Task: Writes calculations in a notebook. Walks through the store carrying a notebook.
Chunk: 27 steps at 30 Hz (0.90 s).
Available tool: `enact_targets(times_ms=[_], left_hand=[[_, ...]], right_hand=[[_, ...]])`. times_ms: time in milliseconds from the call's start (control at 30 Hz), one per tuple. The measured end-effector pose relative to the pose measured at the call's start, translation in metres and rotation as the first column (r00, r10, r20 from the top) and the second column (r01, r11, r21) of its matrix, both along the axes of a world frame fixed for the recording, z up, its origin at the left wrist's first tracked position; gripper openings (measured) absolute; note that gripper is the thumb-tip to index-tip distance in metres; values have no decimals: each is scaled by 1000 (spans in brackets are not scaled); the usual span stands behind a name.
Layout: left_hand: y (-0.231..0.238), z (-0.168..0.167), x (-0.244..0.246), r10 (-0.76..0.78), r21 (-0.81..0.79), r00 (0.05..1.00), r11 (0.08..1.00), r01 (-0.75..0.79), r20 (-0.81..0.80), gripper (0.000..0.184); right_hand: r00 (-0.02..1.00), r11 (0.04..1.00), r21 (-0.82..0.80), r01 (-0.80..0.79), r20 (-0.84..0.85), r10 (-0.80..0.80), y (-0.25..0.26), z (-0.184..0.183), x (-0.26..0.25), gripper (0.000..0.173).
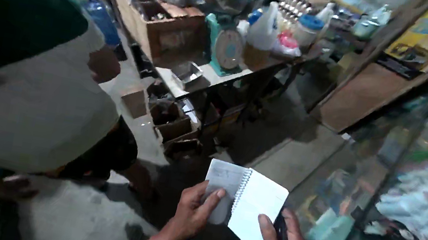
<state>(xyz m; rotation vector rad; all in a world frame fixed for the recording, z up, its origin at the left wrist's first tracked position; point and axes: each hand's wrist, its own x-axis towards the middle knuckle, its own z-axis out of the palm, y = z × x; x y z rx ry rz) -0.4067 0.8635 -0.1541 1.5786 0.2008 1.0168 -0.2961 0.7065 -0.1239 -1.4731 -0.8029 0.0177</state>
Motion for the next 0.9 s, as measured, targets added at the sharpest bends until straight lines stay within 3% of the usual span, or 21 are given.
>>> enact_targets(times_ms=[200,367,533,667,733,800,900], left_hand=[[93,-49,19,102,-231,987,964,-128,-121,19],[184,-56,37,96,-255,995,962,-102,-35,22],[261,-39,43,253,-211,967,946,-246,7,22],[300,-25,44,455,-215,890,870,-443,8,20],[316,-18,43,544,-152,839,826,-542,-34,17],[328,-12,47,620,-61,779,778,-626,-86,17],[337,-3,70,663,13,735,744,-668,-141,23]], right_hand=[[946,922,-226,-314,5,324,111,-29,31,48],[772,747,-228,-624,-31,635,223,-35,91,41],[878,849,-313,-425,84,471,348,-21,168,36],[910,789,-523,-322,59,410,442,-37,215,41],[888,768,-501,-400,-3,461,466,-27,211,42],[795,701,-399,-592,-146,588,468,-8,187,45],[617,565,-267,-781,-188,764,457,3,147,70]])
